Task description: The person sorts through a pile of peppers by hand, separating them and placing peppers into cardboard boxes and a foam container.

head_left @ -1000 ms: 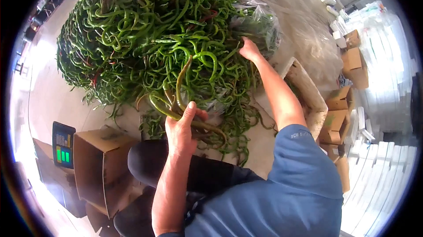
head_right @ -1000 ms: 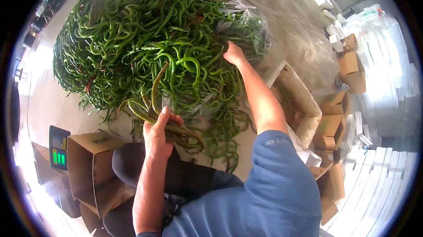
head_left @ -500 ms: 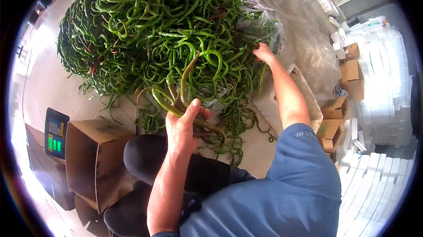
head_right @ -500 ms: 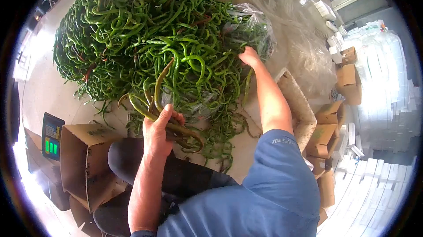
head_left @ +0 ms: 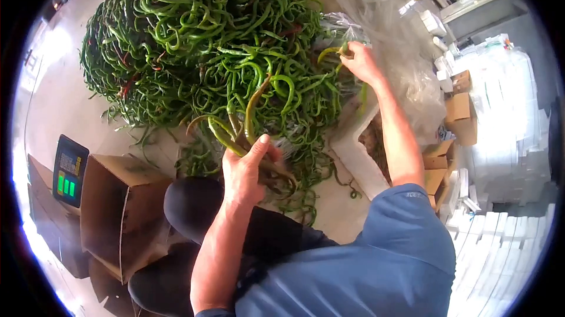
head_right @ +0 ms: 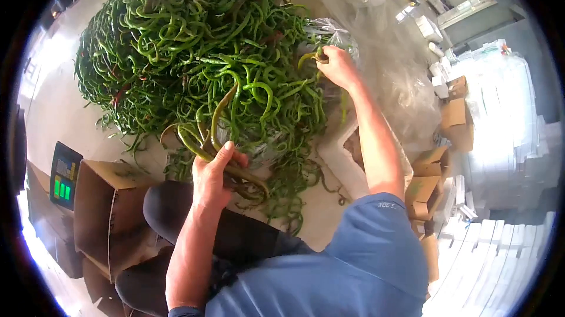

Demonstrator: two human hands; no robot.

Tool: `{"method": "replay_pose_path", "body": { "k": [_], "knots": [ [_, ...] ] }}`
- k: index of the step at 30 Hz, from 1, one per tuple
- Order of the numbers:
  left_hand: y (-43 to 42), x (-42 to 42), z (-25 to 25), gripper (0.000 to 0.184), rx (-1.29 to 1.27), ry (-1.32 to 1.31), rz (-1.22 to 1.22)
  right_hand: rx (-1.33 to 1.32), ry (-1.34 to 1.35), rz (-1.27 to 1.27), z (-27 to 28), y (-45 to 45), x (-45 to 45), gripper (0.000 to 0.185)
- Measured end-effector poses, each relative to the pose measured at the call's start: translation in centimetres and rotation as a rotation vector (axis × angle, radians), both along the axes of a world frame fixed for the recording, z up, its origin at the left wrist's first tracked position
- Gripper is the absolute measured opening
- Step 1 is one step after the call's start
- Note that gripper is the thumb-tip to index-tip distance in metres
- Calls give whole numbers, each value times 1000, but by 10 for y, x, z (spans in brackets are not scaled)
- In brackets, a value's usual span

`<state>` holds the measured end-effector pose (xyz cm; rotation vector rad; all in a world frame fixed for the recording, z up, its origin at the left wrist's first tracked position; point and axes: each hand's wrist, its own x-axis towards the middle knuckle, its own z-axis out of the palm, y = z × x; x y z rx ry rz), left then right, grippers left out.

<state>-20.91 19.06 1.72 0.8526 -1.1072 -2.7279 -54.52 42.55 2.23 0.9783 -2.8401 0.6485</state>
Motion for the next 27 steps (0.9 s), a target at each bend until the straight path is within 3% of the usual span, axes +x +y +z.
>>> {"method": "replay_pose_path", "body": {
  "k": [5,9,12,17,20,24,25,27],
  "knots": [
    [-1,5,1,20,14,26,62,-63,123,-25,54,-2,22,21],
    [-5,9,-4,19,-22,21,79,119,209,-73,101,-8,46,26],
    [-8,12,-2,18,12,28,52,275,53,-89,114,-12,47,28],
    [-9,12,-10,16,47,64,143,299,248,-49,125,-23,58,29],
    [-11,10,-15,20,149,48,233,289,199,-131,126,-28,62,31],
    [-14,12,-2,20,311,56,284,-234,44,-66,144,-48,97,29],
    [-17,12,-9,19,346,81,260,-255,-139,-161,155,-55,112,25],
    [-16,9,-12,17,399,127,270,-617,-405,-138,142,-67,129,24]
  ]
}}
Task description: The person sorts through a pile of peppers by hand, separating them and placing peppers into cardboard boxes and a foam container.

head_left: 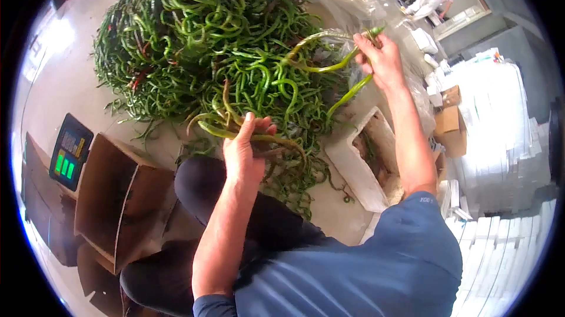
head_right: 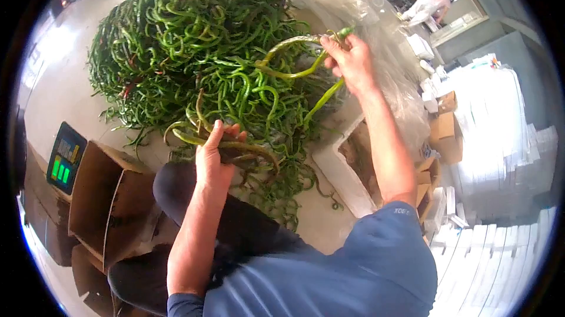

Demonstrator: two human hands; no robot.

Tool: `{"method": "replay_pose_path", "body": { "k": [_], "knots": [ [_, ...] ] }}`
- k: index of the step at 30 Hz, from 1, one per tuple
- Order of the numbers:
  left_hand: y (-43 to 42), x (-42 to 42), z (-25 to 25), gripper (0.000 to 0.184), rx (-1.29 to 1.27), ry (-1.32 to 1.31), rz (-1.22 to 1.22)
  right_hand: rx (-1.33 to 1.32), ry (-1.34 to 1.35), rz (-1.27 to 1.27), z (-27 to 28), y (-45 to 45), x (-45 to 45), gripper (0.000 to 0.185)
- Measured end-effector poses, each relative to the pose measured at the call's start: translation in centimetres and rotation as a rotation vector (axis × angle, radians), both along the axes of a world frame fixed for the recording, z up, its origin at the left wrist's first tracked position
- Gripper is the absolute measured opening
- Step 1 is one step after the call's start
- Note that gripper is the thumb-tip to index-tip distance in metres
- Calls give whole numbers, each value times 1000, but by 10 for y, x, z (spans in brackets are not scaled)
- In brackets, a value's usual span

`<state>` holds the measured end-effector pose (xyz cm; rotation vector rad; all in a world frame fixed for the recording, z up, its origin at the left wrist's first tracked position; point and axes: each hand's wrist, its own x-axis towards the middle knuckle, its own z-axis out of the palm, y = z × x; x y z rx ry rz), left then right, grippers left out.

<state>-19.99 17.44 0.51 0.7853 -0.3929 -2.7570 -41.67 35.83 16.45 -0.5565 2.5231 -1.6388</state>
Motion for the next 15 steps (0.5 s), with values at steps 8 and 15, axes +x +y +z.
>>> {"method": "replay_pose_path", "body": {
  "k": [8,15],
  "knots": [
    [-15,10,11,34,-94,316,112,-502,-716,58,-43,-44,92,22],
    [-31,25,26,29,12,407,198,-529,-657,266,-56,-40,126,20]
  ]
}}
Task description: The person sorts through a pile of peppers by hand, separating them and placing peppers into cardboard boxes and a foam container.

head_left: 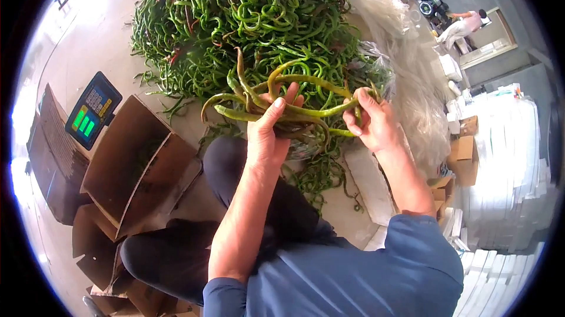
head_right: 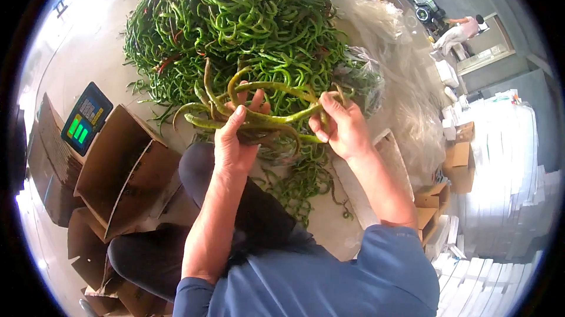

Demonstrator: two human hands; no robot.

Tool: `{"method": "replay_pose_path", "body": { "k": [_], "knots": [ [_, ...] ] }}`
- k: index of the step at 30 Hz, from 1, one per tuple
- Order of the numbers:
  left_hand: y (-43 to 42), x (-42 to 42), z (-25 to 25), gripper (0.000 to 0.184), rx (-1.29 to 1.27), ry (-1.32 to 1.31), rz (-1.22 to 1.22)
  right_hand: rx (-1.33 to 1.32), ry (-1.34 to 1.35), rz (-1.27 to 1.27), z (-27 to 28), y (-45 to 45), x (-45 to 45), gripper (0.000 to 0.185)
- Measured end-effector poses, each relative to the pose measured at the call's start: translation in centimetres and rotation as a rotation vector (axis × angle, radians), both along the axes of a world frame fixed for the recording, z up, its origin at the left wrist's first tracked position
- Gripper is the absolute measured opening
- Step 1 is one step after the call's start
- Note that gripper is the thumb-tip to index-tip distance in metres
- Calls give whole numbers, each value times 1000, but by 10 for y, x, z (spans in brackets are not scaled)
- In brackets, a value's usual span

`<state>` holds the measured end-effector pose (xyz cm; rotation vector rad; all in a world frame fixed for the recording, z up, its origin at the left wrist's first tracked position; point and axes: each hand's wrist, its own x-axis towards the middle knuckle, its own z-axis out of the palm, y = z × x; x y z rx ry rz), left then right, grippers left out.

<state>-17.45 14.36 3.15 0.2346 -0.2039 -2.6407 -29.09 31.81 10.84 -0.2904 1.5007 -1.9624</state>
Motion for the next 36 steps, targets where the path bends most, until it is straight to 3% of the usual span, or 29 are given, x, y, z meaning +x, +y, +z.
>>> {"method": "replay_pose_path", "body": {
  "k": [9,14,16,17,18,21,22,30,32,34,36],
  "knots": [
    [-11,3,-6,54,-7,1,25,17,364,293,-3,10,29,27],
    [-16,2,-13,55,34,-29,-6,205,617,315,-9,8,45,32],
    [-13,2,-4,59,64,-108,94,269,878,348,-13,5,45,33],
    [-15,3,-5,63,71,-115,88,311,907,379,-11,4,47,32],
    [-16,2,-8,58,75,-120,101,280,698,392,-10,3,53,39],
    [-19,1,-8,45,116,-141,100,314,688,386,-8,-2,53,68],
    [-19,1,-7,44,124,-152,102,308,657,353,-6,-4,54,68],
    [-18,-10,-21,25,161,-227,113,323,501,359,-9,19,38,58],
    [-20,-12,-24,23,222,-213,82,222,476,333,-21,18,35,43],
    [-19,-12,-24,24,202,-272,46,430,480,374,-22,18,32,35],
    [-18,-12,-26,24,135,-243,5,339,694,428,-23,12,34,32]
  ]
}}
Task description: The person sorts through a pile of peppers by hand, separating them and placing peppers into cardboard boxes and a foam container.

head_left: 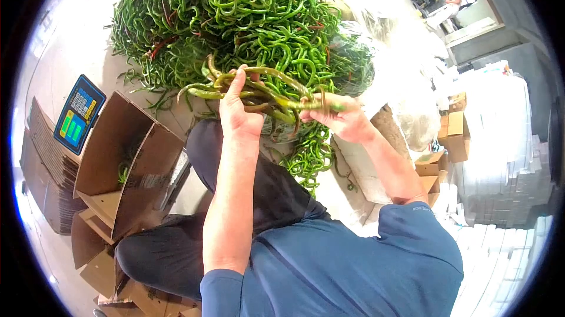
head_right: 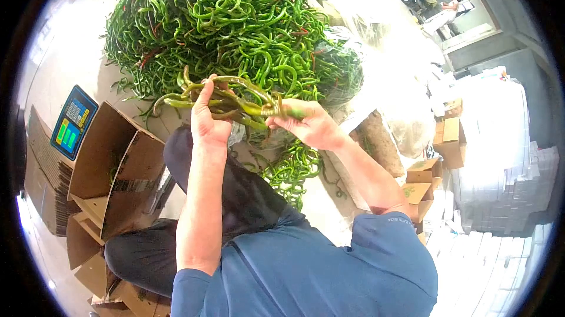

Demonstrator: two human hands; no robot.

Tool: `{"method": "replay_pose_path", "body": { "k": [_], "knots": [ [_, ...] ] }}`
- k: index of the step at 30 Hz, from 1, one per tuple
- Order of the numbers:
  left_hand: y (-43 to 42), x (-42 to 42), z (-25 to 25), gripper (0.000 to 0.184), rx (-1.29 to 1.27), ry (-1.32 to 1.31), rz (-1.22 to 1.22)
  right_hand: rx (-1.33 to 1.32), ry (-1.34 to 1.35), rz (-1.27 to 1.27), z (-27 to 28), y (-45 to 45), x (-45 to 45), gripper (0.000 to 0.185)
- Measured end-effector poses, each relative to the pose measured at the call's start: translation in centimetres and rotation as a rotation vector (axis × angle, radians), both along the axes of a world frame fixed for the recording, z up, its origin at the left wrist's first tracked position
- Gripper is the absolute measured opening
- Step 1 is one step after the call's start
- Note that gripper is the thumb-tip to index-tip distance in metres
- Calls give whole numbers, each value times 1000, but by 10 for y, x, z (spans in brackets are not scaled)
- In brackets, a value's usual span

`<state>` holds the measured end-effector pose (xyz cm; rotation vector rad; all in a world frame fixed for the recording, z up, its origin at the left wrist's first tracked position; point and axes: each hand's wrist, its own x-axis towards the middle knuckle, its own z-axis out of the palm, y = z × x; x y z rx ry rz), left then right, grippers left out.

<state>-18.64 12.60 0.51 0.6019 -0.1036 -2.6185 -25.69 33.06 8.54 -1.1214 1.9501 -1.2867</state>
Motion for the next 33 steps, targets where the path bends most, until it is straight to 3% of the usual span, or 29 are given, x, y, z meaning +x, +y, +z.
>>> {"method": "replay_pose_path", "body": {
  "k": [4,7,11,14,15,18,20,22,26,30,33],
  "knots": [
    [4,-2,-5,24,-38,23,-94,100,435,112,8,-9,11,34],
    [9,0,1,24,-27,20,-182,109,849,38,7,-15,11,28],
    [11,2,6,27,-27,54,-169,13,923,19,-1,-14,-5,24],
    [9,5,6,30,-15,108,-200,58,731,-201,-23,-5,-24,25],
    [8,5,6,31,-13,123,-217,196,589,-350,-19,-2,-29,28],
    [16,6,11,35,-293,44,-255,256,202,-577,16,-4,-46,40],
    [23,5,13,41,-451,-4,-249,206,-86,-451,50,-8,-54,46],
    [34,1,9,43,-603,29,-213,130,-203,-411,73,-33,-48,46],
    [41,-4,0,40,-553,47,-228,19,-698,-343,31,-85,-52,44],
    [42,-1,1,39,-405,-22,-219,-375,-892,-601,4,-131,-36,24],
    [39,3,-1,46,-472,-146,-237,-454,-978,-575,-33,-142,-49,26]
  ]
}}
